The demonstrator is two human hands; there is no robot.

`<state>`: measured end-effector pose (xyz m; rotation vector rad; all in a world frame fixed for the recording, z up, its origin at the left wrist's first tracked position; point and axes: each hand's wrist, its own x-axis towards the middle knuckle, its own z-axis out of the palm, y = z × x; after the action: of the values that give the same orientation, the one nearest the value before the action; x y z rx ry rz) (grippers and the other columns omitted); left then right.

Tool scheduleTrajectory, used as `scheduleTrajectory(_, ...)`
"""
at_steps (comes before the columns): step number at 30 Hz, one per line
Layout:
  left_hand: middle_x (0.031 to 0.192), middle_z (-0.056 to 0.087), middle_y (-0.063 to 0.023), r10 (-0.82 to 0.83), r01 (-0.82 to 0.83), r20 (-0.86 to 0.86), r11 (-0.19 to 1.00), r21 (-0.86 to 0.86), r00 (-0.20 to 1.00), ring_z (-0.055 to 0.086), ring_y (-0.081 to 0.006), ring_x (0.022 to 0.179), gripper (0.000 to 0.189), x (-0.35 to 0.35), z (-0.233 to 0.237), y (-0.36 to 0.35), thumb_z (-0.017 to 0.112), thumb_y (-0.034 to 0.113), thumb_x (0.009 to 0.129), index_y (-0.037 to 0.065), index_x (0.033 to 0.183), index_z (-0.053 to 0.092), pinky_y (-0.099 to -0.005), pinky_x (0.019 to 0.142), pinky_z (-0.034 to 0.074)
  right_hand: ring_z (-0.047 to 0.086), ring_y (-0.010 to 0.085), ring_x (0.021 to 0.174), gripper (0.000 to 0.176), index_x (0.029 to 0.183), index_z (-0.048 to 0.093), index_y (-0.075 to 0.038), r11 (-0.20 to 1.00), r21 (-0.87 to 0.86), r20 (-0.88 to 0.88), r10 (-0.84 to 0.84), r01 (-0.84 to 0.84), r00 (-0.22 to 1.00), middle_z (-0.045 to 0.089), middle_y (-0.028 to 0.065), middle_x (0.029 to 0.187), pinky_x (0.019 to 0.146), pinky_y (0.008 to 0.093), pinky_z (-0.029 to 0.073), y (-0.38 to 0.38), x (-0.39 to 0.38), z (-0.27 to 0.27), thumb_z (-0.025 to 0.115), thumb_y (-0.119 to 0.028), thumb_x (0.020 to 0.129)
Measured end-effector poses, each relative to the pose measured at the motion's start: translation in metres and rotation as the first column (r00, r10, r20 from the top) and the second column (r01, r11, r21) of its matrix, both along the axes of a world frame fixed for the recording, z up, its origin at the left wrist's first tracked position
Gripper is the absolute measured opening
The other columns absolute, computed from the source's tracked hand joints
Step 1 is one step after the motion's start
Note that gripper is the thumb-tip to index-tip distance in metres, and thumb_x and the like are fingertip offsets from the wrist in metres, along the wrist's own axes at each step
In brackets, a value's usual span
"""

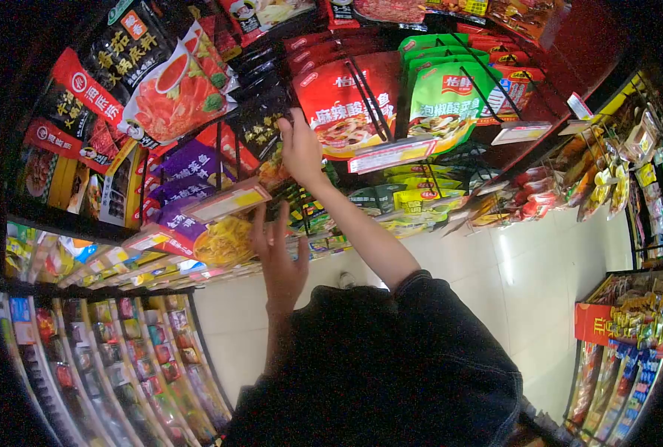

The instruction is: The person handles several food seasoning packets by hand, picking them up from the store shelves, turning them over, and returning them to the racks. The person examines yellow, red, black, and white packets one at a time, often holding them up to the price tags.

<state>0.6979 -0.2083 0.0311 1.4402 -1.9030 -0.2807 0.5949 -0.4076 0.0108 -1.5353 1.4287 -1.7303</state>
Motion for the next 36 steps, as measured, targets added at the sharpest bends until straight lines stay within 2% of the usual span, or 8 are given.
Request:
scheduleTrajectory(7,0.153,0.034,-0.0205,-0.068,0.075,-0.095,0.995,0.068,0.993,0.038,-0.0394,0.138,0.055,-0.005,-0.017,0.002,0.061,0.004,0.091,0.011,0.144,0.052,-0.0498,0.115,0.035,0.068,0.0372,0.101,0.039,0.132,0.053,0.001,0.989,0.052,0.120,0.131,-0.138,0.984,0.068,0.0229,0.108,0.086,0.0415,0.051,0.025,-0.005,0.004,0.055,-0.028,0.105)
scheduleTrajectory(11,0.144,0.044,-0.0230,-0.102,0.110,-0.098,0.990,0.084,0.990,0.042,-0.0411,0.135,0.051,-0.006,-0.048,-0.003,0.059,0.002,0.089,0.006,0.139,0.052,-0.0506,0.115,0.035,0.058,0.0342,0.130,0.051,0.144,0.045,0.003,0.987,0.041,-0.111,0.161,-0.157,0.981,0.057,0.0253,0.138,0.106,0.0382,0.045,0.096,-0.031,-0.010,0.063,-0.014,0.099)
scheduleTrajectory(15,0.136,0.052,-0.0240,-0.181,0.202,-0.246,0.977,0.064,0.952,0.047,-0.0433,0.132,0.051,-0.013,-0.087,0.013,0.059,-0.002,0.084,0.003,0.134,0.053,-0.0503,0.112,0.038,0.064,0.0346,0.114,0.031,0.127,0.063,0.000,0.933,0.226,-0.263,0.334,-0.279,0.905,0.064,0.0202,0.125,0.100,0.0409,0.049,0.184,-0.091,-0.015,0.063,-0.011,0.098)
scheduleTrajectory(20,0.125,0.057,-0.0226,-0.277,0.363,-0.293,0.882,0.301,0.915,0.057,-0.0422,0.118,0.035,-0.015,-0.123,0.037,0.057,0.004,0.087,0.001,0.122,0.060,-0.0457,0.101,0.048,0.069,0.0293,0.106,0.026,0.121,0.071,-0.005,0.360,0.461,-0.029,0.920,-0.811,0.392,0.072,0.0125,0.114,0.094,0.0399,0.055,0.237,-0.220,0.108,0.067,-0.005,0.096)
scheduleTrajectory(23,0.121,0.059,-0.0199,-0.315,0.477,-0.394,0.764,0.434,0.863,0.060,-0.0385,0.114,0.028,-0.020,-0.126,0.040,0.059,0.004,0.089,0.002,0.117,0.063,-0.0434,0.098,0.051,0.070,0.0251,0.072,0.017,0.082,0.072,0.000,0.809,-0.269,-0.077,0.523,-0.522,0.849,0.070,0.0151,0.077,0.069,0.0451,0.056,0.246,-0.289,0.167,0.069,-0.010,0.096)
scheduleTrajectory(25,0.116,0.061,-0.0184,-0.345,0.514,-0.414,0.748,0.421,0.842,0.064,-0.0367,0.108,0.023,-0.022,-0.120,0.041,0.058,0.004,0.090,0.002,0.112,0.065,-0.0405,0.091,0.055,0.063,0.0150,0.082,0.017,0.094,0.070,0.001,0.890,-0.335,-0.282,-0.407,0.309,0.869,0.069,0.0087,0.091,0.078,0.0313,0.052,0.219,-0.334,0.220,0.064,-0.014,0.099)
scheduleTrajectory(27,0.114,0.062,-0.0179,-0.407,0.535,-0.374,0.765,0.360,0.834,0.065,-0.0360,0.105,0.023,-0.025,-0.117,0.037,0.056,0.004,0.092,0.002,0.113,0.065,-0.0390,0.087,0.056,0.063,0.0221,0.118,0.031,0.129,0.065,-0.003,0.905,-0.349,-0.132,-0.306,0.245,0.943,0.066,0.0121,0.125,0.101,0.0338,0.048,0.161,-0.371,0.262,0.061,-0.020,0.102)
scheduleTrajectory(36,0.110,0.065,-0.0158,-0.319,0.467,-0.382,0.786,0.406,0.868,0.066,-0.0363,0.100,0.021,-0.001,-0.114,0.049,0.058,0.005,0.093,0.007,0.111,0.066,-0.0412,0.084,0.054,0.062,0.0238,0.118,0.081,0.144,0.046,0.000,0.895,-0.024,0.000,-0.446,0.446,0.895,0.061,0.0159,0.132,0.099,0.0383,0.051,-0.005,-0.472,0.254,0.082,-0.045,0.086)
